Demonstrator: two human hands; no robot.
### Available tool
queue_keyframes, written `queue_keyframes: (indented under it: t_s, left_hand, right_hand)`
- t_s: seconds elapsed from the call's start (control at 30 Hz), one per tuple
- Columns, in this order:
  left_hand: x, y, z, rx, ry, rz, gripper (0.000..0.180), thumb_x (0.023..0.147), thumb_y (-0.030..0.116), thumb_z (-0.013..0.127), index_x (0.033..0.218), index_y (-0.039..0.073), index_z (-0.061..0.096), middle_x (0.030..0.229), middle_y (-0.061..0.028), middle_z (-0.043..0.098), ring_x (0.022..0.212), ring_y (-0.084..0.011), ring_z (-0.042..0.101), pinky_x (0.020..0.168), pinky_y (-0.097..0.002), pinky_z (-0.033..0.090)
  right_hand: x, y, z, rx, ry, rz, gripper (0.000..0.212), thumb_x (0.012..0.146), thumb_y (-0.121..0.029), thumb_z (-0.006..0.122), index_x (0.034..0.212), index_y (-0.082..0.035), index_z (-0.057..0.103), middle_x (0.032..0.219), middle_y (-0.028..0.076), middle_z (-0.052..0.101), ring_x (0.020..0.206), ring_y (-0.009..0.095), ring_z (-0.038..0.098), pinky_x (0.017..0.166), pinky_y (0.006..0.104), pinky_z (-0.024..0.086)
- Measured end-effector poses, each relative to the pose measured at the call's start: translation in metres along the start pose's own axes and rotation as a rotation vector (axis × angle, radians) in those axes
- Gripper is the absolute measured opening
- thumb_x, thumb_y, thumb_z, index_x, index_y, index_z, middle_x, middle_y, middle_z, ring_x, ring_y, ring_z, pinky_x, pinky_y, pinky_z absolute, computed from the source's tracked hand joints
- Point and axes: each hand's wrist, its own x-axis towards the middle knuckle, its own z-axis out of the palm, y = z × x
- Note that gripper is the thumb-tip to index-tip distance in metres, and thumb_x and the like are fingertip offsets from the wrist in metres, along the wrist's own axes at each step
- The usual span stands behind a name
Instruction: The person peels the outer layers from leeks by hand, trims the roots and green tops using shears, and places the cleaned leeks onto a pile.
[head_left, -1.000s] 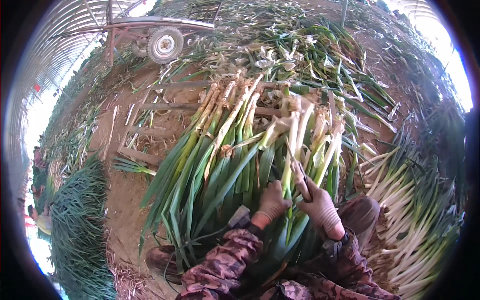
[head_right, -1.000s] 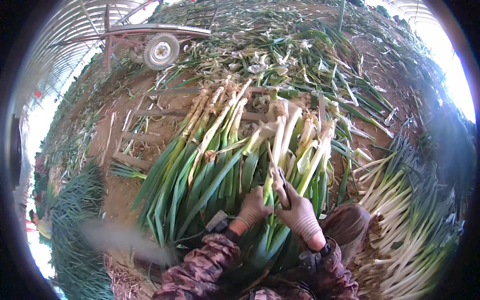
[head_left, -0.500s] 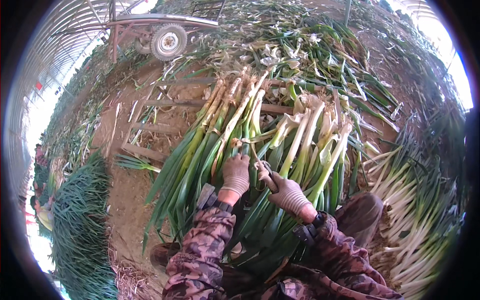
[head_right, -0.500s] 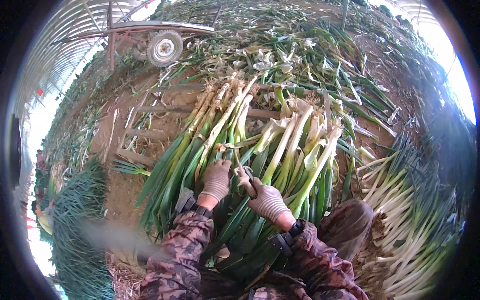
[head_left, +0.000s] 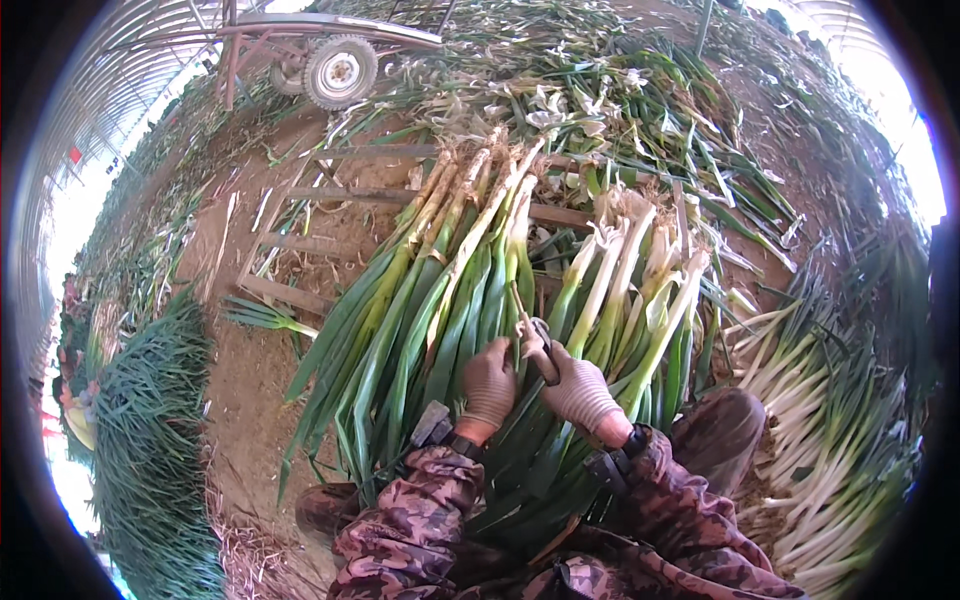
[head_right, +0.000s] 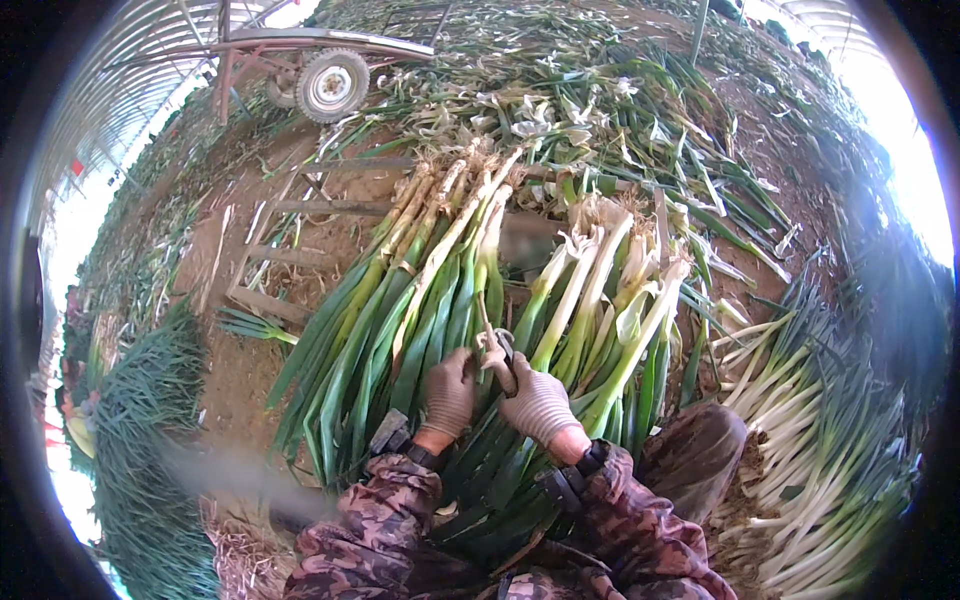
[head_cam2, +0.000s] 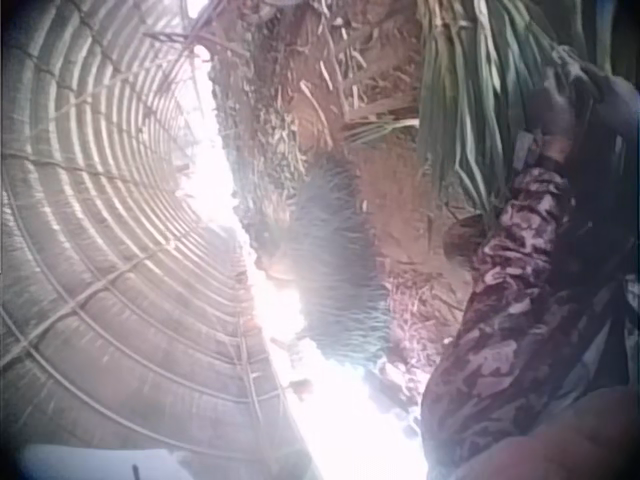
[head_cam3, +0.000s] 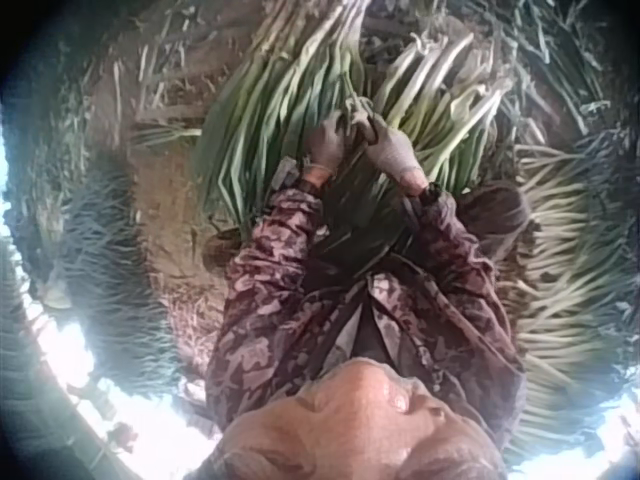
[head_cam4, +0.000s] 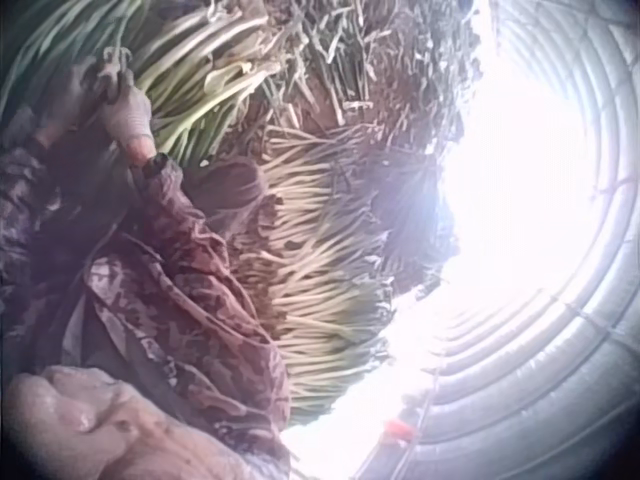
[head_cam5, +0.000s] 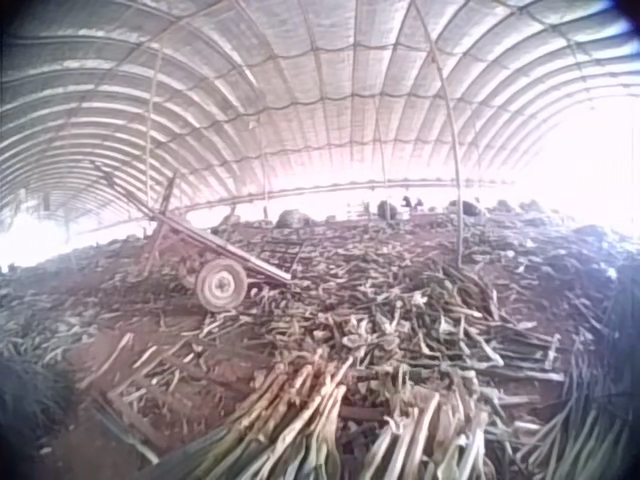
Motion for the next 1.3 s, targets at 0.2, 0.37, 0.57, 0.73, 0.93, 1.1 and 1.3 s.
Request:
queue_keyframes:
  t_s: [0.2, 0.37, 0.57, 0.73, 0.93, 1.1, 1.3]
  left_hand:
    - [0.042, -0.010, -0.005, 0.270, -0.104, 0.037, 0.025, 0.086, 0.013, 0.054, 0.111, 0.010, 0.059, 0.097, -0.0168, 0.066, 0.082, -0.0407, 0.065, 0.070, -0.0510, 0.051]
    - [0.074, -0.002, 0.005, 0.386, -0.237, 0.013, 0.042, 0.085, 0.015, 0.058, 0.124, 0.004, 0.048, 0.103, -0.0180, 0.066, 0.085, -0.0375, 0.068, 0.070, -0.0492, 0.054]
    - [0.104, -0.001, 0.009, 0.512, -0.270, -0.034, 0.066, 0.078, 0.030, 0.075, 0.127, -0.001, 0.044, 0.110, -0.0191, 0.065, 0.085, -0.0355, 0.069, 0.069, -0.0452, 0.055]
    - [0.110, 0.003, 0.024, 0.649, -0.255, -0.004, 0.070, 0.072, 0.034, 0.079, 0.124, 0.001, 0.046, 0.111, -0.0129, 0.064, 0.084, -0.0304, 0.070, 0.067, -0.0430, 0.056]
    - [0.113, 0.012, 0.030, 0.609, -0.269, -0.056, 0.049, 0.074, 0.020, 0.074, 0.115, 0.004, 0.051, 0.108, -0.0164, 0.061, 0.085, -0.0324, 0.070, 0.067, -0.0427, 0.057]
    - [0.115, 0.015, 0.031, 0.523, -0.224, -0.139, 0.043, 0.073, 0.020, 0.073, 0.110, 0.007, 0.056, 0.108, -0.0183, 0.060, 0.086, -0.0358, 0.069, 0.071, -0.0446, 0.056]
    - [0.115, 0.014, 0.020, 0.328, -0.277, -0.225, 0.030, 0.070, 0.027, 0.078, 0.092, 0.010, 0.067, 0.101, -0.0168, 0.065, 0.090, -0.0362, 0.067, 0.079, -0.0452, 0.054]
  right_hand:
    - [0.035, -0.006, 0.000, -0.009, 0.029, -0.004, 0.043, 0.083, -0.031, 0.058, 0.117, -0.007, 0.048, 0.091, 0.028, 0.066, 0.091, 0.047, 0.063, 0.080, 0.0524, 0.049]
    - [0.077, 0.005, -0.002, -0.027, 0.105, 0.020, 0.044, 0.081, -0.031, 0.060, 0.117, -0.007, 0.049, 0.091, 0.029, 0.065, 0.092, 0.048, 0.062, 0.080, 0.0524, 0.049]
    - [0.110, -0.005, -0.010, -0.065, 0.128, -0.020, 0.045, 0.084, -0.033, 0.060, 0.116, -0.004, 0.048, 0.093, 0.029, 0.066, 0.095, 0.046, 0.063, 0.083, 0.0517, 0.048]
    - [0.148, 0.003, -0.011, -0.033, 0.210, 0.039, 0.048, 0.077, -0.035, 0.067, 0.113, -0.007, 0.053, 0.094, 0.025, 0.066, 0.094, 0.045, 0.062, 0.082, 0.0505, 0.049]
    - [0.178, -0.002, -0.025, -0.081, 0.174, 0.031, 0.045, 0.083, -0.028, 0.058, 0.121, -0.004, 0.051, 0.099, 0.028, 0.066, 0.099, 0.044, 0.063, 0.086, 0.0498, 0.049]
    - [0.199, 0.005, -0.037, 0.007, 0.191, 0.011, 0.060, 0.069, -0.029, 0.069, 0.121, -0.005, 0.054, 0.101, 0.025, 0.066, 0.101, 0.042, 0.062, 0.086, 0.0441, 0.050]
    - [0.164, 0.011, -0.039, 0.019, 0.179, 0.004, 0.052, 0.070, -0.029, 0.069, 0.115, -0.006, 0.057, 0.099, 0.025, 0.066, 0.097, 0.042, 0.063, 0.083, 0.0454, 0.050]
